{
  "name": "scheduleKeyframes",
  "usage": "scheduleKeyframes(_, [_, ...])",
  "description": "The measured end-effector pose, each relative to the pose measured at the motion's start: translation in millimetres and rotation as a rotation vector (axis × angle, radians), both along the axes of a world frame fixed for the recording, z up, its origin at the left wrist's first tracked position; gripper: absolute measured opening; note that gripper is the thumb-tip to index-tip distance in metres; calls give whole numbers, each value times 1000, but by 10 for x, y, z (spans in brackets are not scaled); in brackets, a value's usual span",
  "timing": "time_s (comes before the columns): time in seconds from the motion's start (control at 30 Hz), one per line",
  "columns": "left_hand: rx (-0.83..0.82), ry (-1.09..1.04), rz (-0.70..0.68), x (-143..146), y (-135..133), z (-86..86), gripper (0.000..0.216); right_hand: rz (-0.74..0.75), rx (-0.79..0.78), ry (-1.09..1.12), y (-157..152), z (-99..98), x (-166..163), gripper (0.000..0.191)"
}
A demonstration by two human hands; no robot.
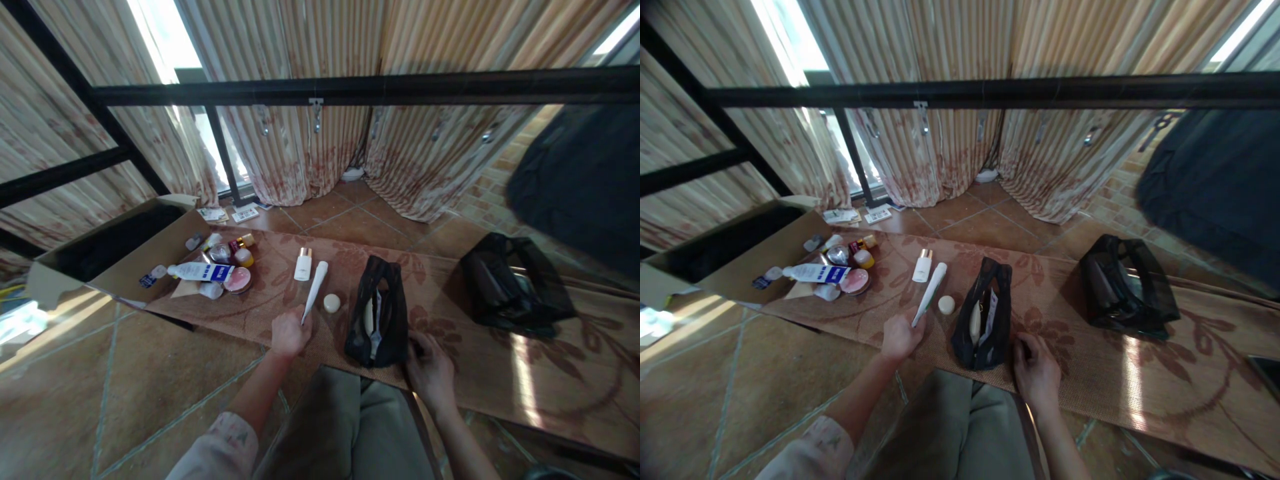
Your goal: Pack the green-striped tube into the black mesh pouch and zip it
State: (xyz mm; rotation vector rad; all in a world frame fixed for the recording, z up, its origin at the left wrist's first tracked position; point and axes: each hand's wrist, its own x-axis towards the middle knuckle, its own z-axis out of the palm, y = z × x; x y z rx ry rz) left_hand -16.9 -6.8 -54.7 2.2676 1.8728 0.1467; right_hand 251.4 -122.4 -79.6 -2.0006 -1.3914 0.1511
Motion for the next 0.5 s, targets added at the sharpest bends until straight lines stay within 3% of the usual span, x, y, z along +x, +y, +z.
scheduleKeyframes(0.5, [46,-13,9,-4,-34,-16,34,0,-7,14,-9,18,-12,29])
